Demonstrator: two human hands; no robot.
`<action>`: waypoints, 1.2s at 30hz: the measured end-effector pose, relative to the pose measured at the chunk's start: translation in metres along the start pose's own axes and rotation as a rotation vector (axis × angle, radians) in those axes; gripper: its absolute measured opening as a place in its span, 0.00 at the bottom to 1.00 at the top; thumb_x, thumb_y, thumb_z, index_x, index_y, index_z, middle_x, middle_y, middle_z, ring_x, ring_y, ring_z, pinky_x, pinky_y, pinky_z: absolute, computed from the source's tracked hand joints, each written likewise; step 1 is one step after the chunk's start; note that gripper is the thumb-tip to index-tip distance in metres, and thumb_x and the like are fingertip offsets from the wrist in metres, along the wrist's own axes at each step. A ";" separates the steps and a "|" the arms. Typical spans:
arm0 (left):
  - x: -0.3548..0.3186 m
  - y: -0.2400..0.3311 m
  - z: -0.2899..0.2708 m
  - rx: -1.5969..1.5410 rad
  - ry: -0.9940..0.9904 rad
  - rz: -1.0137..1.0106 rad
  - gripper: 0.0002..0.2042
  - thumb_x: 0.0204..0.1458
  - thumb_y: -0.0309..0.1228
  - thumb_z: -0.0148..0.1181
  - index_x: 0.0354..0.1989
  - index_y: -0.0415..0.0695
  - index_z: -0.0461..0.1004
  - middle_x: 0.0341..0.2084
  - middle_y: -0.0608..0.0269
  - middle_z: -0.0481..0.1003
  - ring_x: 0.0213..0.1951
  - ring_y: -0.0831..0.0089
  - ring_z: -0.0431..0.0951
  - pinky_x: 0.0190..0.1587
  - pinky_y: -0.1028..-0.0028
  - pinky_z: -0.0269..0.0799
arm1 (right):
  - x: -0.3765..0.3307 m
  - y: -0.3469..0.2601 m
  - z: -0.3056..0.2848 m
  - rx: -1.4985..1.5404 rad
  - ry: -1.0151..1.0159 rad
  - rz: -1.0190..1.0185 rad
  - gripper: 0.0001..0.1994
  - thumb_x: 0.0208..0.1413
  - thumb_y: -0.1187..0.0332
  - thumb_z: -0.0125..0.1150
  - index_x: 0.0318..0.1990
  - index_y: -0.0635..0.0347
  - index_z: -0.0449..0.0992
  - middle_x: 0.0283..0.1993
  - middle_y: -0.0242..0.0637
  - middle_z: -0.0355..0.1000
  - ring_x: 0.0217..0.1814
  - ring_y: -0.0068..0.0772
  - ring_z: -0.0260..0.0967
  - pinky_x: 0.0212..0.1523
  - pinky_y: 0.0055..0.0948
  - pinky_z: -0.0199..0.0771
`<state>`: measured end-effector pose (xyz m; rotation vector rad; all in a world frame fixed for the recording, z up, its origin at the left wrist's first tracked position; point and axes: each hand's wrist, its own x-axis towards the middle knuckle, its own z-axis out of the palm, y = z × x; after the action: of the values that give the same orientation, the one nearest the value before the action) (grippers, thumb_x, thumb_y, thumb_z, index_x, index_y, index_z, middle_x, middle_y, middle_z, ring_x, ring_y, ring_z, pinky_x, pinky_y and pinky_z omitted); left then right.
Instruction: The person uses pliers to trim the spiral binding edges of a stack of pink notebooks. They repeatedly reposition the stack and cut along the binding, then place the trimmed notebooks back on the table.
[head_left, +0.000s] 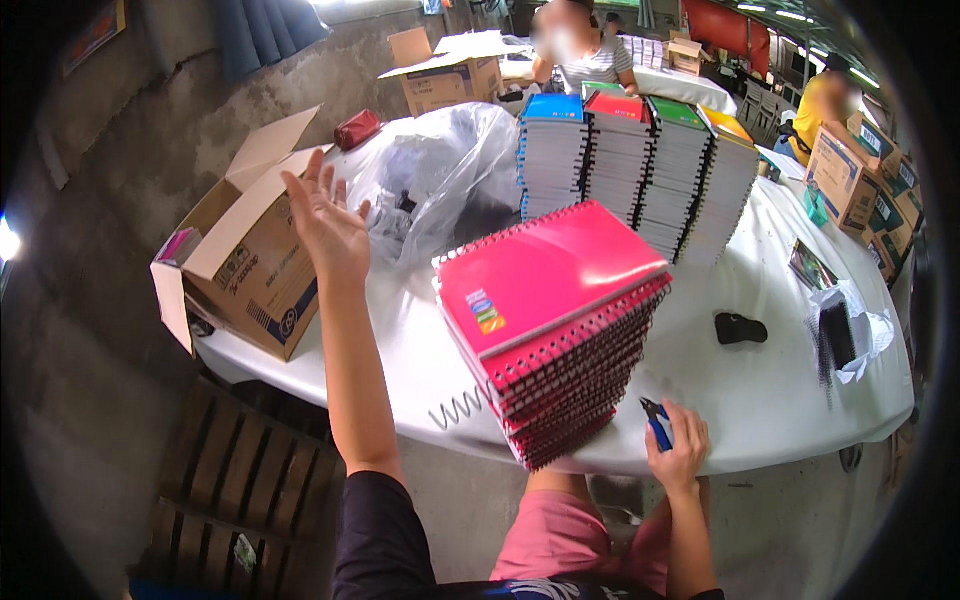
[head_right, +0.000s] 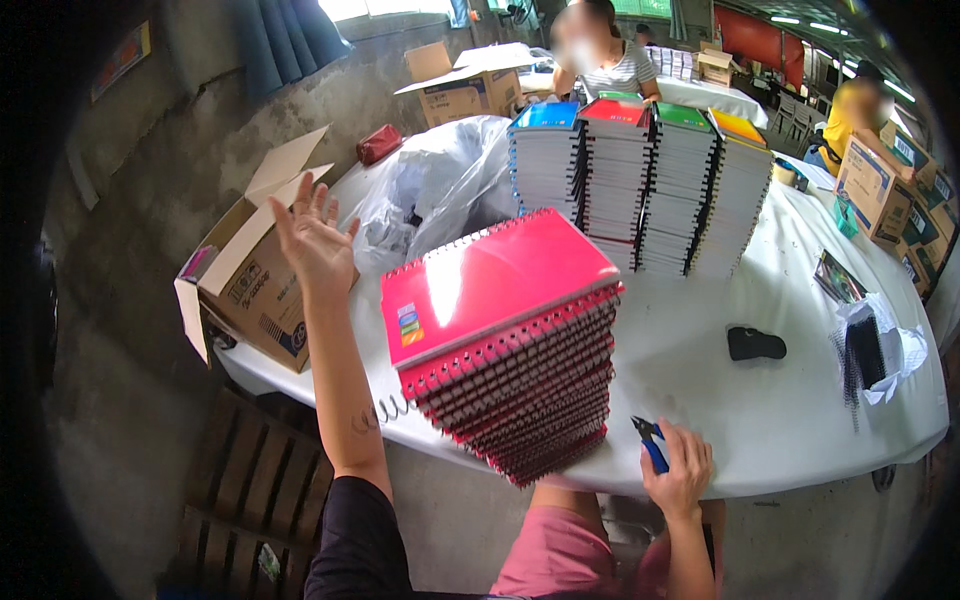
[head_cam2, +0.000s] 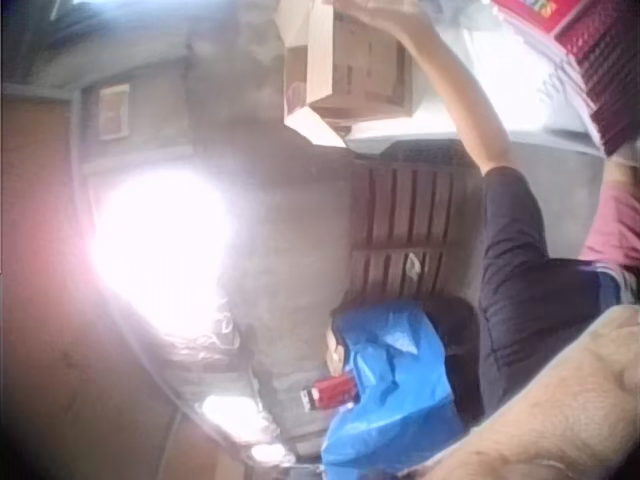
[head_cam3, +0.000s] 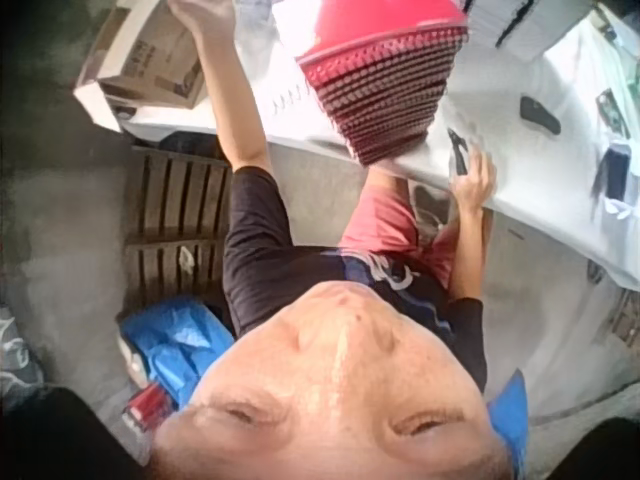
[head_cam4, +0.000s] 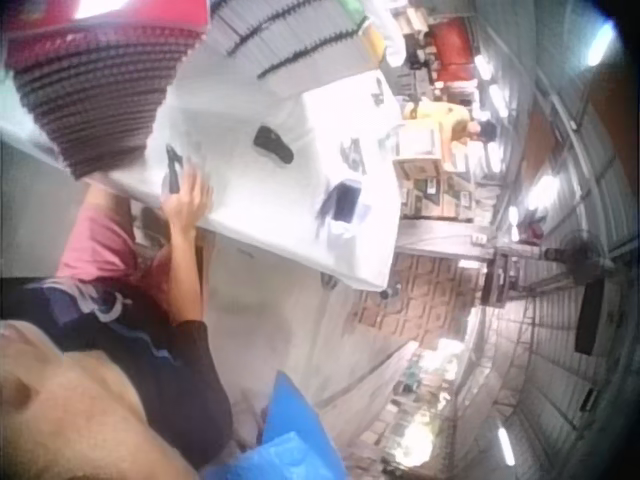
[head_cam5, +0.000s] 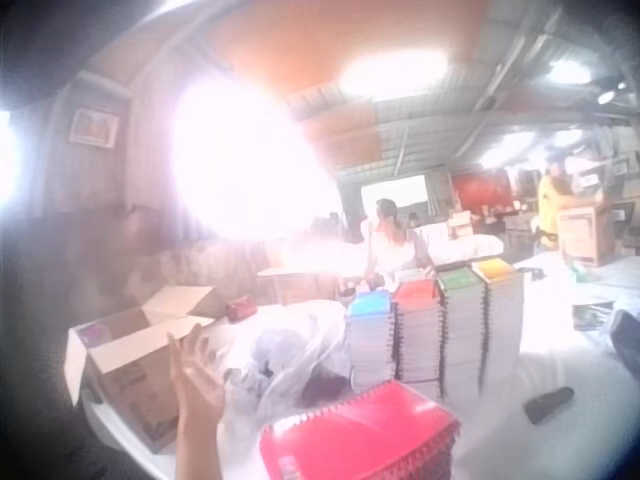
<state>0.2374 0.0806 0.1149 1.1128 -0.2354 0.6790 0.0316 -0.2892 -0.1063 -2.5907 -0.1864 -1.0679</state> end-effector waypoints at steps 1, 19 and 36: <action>-0.019 0.016 0.001 0.029 -0.037 0.052 0.43 0.48 0.68 0.40 0.64 0.45 0.54 0.62 0.45 0.48 0.64 0.57 0.48 0.60 0.57 0.47 | 0.001 0.000 -0.001 0.030 0.005 -0.001 0.21 0.41 0.65 0.64 0.46 0.59 0.73 0.38 0.40 0.71 0.38 0.42 0.68 0.38 0.37 0.64; -0.209 0.050 0.042 0.336 -0.179 0.431 0.15 0.43 0.17 0.66 0.41 0.35 0.72 0.32 0.63 0.71 0.28 0.85 0.67 0.28 0.85 0.64 | 0.116 -0.147 -0.103 0.363 0.091 -0.203 0.30 0.38 0.63 0.68 0.54 0.48 0.69 0.43 0.31 0.67 0.45 0.31 0.63 0.47 0.38 0.50; -0.206 0.055 0.033 0.548 -0.220 0.599 0.12 0.43 0.15 0.63 0.38 0.35 0.74 0.33 0.58 0.74 0.34 0.76 0.76 0.36 0.79 0.74 | 0.124 -0.153 -0.084 0.563 0.070 -0.206 0.20 0.42 0.62 0.67 0.45 0.54 0.74 0.27 0.35 0.69 0.22 0.39 0.70 0.23 0.35 0.72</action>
<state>0.0492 -0.0130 0.0678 1.6678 -0.6108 1.1986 0.0265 -0.1761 0.0751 -2.0559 -0.6476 -0.9939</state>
